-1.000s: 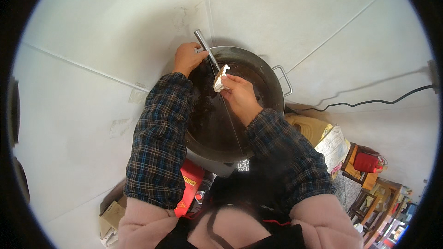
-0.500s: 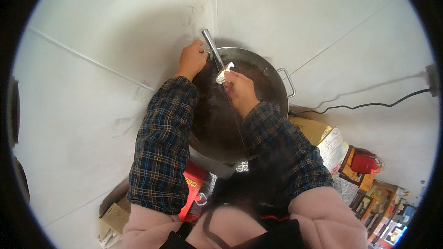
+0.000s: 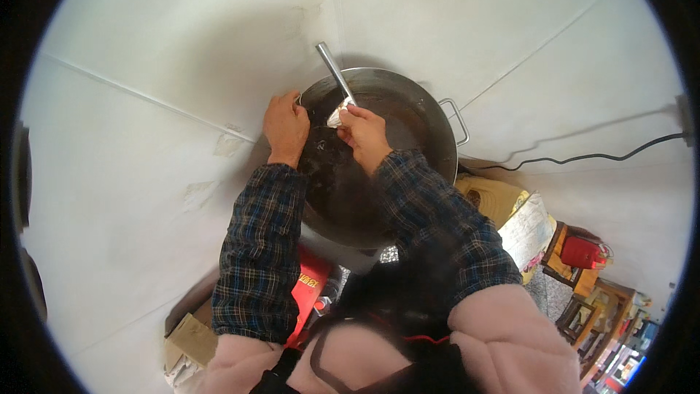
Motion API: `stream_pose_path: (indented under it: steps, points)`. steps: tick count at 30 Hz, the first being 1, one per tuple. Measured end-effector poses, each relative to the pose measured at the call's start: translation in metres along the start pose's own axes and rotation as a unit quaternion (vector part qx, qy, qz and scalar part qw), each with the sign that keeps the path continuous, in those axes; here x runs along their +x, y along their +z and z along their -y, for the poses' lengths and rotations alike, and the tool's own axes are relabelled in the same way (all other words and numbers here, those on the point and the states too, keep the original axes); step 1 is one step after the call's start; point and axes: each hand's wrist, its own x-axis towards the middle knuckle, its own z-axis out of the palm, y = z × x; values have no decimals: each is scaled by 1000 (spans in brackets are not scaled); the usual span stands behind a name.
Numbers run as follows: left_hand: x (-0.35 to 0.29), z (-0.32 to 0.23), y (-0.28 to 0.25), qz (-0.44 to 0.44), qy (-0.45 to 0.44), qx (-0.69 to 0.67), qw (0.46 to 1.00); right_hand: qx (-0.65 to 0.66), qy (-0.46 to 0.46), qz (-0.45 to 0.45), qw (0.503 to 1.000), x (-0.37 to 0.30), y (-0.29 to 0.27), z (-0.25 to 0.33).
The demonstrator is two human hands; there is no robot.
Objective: The person wipes the inside of a large metal pot with a paper towel, then carries the pot to a counter and places it down. They later pick up a lid and a plate with food, moving around the kitchen area.
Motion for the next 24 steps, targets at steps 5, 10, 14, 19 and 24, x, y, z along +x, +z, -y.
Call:
stream_pose_path:
  steps: [5,10,14,19,24]
  points:
    - [-24,6,-44,-2,-35,19,999,1,-48,-69,996,23,43,-30]
    - [-32,13,-55,-2,-60,12,998,-5,-87,-81,993,53,66,-59]
    - [-33,21,-54,3,-59,42,997,-230,-156,-130,952,76,71,-61]
    - [-32,27,-50,5,-48,31,998,-755,-183,-34,629,85,65,-44]
    - [-35,34,-49,16,-48,24,998,-800,-122,-38,586,82,76,-39]
